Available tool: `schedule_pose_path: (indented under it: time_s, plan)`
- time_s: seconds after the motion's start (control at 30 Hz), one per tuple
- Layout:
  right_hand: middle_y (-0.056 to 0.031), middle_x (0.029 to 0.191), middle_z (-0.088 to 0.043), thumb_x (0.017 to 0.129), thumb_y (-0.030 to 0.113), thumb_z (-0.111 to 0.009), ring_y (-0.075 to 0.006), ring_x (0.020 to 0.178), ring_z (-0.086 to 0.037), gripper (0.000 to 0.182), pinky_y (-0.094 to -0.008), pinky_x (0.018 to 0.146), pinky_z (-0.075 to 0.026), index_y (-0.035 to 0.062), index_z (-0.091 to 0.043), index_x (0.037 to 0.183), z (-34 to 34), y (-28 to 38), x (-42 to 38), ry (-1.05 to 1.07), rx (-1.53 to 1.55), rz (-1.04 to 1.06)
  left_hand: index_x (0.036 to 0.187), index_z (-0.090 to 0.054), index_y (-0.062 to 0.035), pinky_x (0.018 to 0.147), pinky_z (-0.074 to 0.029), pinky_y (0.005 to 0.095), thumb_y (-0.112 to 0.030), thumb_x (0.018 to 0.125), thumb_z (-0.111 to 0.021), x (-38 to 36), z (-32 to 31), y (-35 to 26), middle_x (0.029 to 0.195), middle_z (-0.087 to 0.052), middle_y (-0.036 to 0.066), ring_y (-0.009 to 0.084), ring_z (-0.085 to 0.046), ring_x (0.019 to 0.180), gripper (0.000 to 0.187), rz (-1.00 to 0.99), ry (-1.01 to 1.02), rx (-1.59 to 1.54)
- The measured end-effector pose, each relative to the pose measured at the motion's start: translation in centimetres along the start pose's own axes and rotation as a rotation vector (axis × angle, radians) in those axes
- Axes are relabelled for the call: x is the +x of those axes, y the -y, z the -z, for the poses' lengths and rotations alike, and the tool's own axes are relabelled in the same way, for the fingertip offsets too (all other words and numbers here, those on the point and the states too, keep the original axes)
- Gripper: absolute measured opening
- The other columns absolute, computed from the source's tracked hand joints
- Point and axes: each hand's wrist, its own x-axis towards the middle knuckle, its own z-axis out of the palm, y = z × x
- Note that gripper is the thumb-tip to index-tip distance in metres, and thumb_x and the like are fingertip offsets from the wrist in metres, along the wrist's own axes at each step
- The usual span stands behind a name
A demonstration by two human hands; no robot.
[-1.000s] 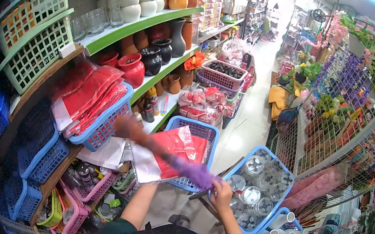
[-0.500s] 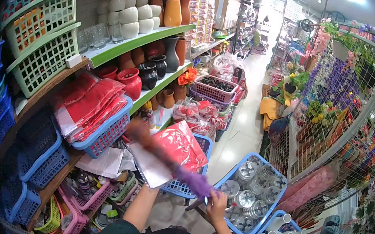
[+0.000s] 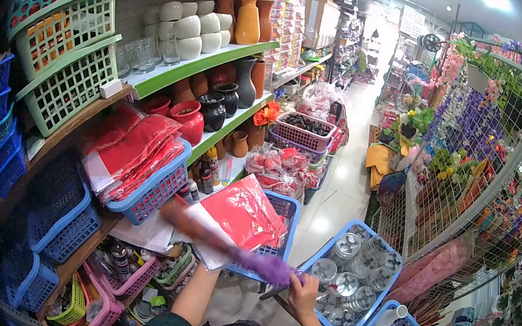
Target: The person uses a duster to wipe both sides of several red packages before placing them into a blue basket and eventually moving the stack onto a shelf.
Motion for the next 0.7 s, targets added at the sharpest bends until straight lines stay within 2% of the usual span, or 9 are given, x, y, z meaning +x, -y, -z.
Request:
schedule_pose_path:
  time_s: [0.03, 0.1, 0.2, 0.3, 0.37, 0.43, 0.5, 0.63, 0.7]
  plan:
    - [-0.0188, 0.092, -0.056, 0.072, 0.004, -0.062, -0.037, 0.084, -0.052, 0.038, -0.0459, 0.074, -0.038, 0.0066, -0.057, 0.109, 0.4, 0.0, 0.1, 0.124, -0.01, 0.118, 0.134, -0.037, -0.0069, 0.1, -0.036, 0.0448, -0.049, 0.092, -0.033, -1.7, -0.8, -0.9, 0.133, -0.043, 0.011, 0.0299, -0.042, 0.12, 0.059, 0.002, 0.001, 0.021]
    - [-0.0183, 0.091, -0.054, 0.07, 0.005, -0.062, -0.0371, 0.082, -0.052, 0.04, -0.0456, 0.073, -0.038, 0.0076, -0.056, 0.11, 0.0, -0.5, 0.0, 0.138, -0.036, 0.126, 0.134, -0.037, -0.0069, 0.101, -0.036, 0.0449, -0.049, 0.092, -0.032, -1.1, -1.2, -0.6, 0.133, -0.043, 0.012, 0.03, -0.042, 0.121, 0.06, 0.005, 0.001, 0.065]
    - [-0.0165, 0.094, -0.056, 0.076, 0.006, -0.058, -0.0335, 0.084, -0.052, 0.036, -0.042, 0.073, -0.039, 0.0084, -0.058, 0.112, -1.0, -1.1, 0.3, -0.035, -0.017, -0.296, 0.134, -0.037, -0.0068, 0.101, -0.036, 0.045, -0.05, 0.092, -0.032, -2.7, -1.7, -0.7, 0.133, -0.043, 0.012, 0.0301, -0.041, 0.121, 0.06, 0.013, 0.002, 0.129]
    - [-0.0167, 0.094, -0.056, 0.078, 0.005, -0.057, -0.0336, 0.085, -0.052, 0.036, -0.0425, 0.073, -0.038, 0.0071, -0.056, 0.113, -1.4, -1.2, 0.5, -0.061, -0.062, -0.312, 0.134, -0.036, -0.0068, 0.101, -0.036, 0.0451, -0.05, 0.092, -0.032, -1.3, -1.6, -0.4, 0.134, -0.043, 0.012, 0.0302, -0.041, 0.121, 0.06, 0.017, 0.004, 0.193]
    - [-0.0152, 0.09, -0.055, 0.075, 0.005, -0.058, -0.0334, 0.082, -0.051, 0.037, -0.0421, 0.071, -0.038, 0.0084, -0.058, 0.111, -1.2, -0.7, 0.4, -0.082, -0.045, -0.229, 0.134, -0.036, -0.0067, 0.101, -0.036, 0.0451, -0.05, 0.092, -0.032, -0.6, -0.9, 0.1, 0.134, -0.043, 0.012, 0.0303, -0.041, 0.121, 0.061, 0.022, -0.004, 0.237]
    - [-0.0132, 0.084, -0.053, 0.071, 0.005, -0.06, -0.0319, 0.077, -0.05, 0.039, -0.0412, 0.069, -0.037, 0.0099, -0.059, 0.109, -0.9, -0.3, 0.3, 0.023, -0.008, 0.066, 0.134, -0.036, -0.0067, 0.101, -0.036, 0.0452, -0.05, 0.092, -0.032, -1.4, -1.2, -0.2, 0.134, -0.042, 0.012, 0.0304, -0.041, 0.121, 0.061, 0.027, -0.009, 0.28]
    - [-0.0118, 0.08, -0.051, 0.067, 0.005, -0.061, -0.0308, 0.075, -0.048, 0.041, -0.0405, 0.068, -0.037, 0.0109, -0.061, 0.107, -0.6, -0.1, 0.8, 0.087, -0.039, 0.134, 0.134, -0.036, -0.0067, 0.101, -0.036, 0.0453, -0.051, 0.091, -0.032, -0.7, -1.2, 0.2, 0.134, -0.042, 0.012, 0.0305, -0.04, 0.122, 0.061, 0.026, -0.007, 0.324]
    - [-0.0141, 0.084, -0.053, 0.072, 0.006, -0.06, -0.0311, 0.078, -0.05, 0.037, -0.042, 0.068, -0.038, 0.0079, -0.06, 0.108, -2.4, -1.9, 0.0, 0.016, -0.059, -0.04, 0.134, -0.036, -0.0066, 0.101, -0.035, 0.0454, -0.051, 0.091, -0.032, -2.3, -2.4, -0.5, 0.134, -0.042, 0.012, 0.0307, -0.04, 0.122, 0.062, 0.028, -0.013, 0.409]
    - [-0.0161, 0.088, -0.055, 0.078, 0.006, -0.058, -0.0326, 0.08, -0.051, 0.032, -0.0437, 0.069, -0.038, 0.0036, -0.058, 0.11, -3.0, -2.0, 0.4, -0.08, -0.052, -0.337, 0.134, -0.036, -0.0065, 0.101, -0.035, 0.0455, -0.052, 0.091, -0.032, -1.2, -2.3, 0.2, 0.134, -0.042, 0.012, 0.0308, -0.04, 0.122, 0.062, 0.027, -0.012, 0.452]
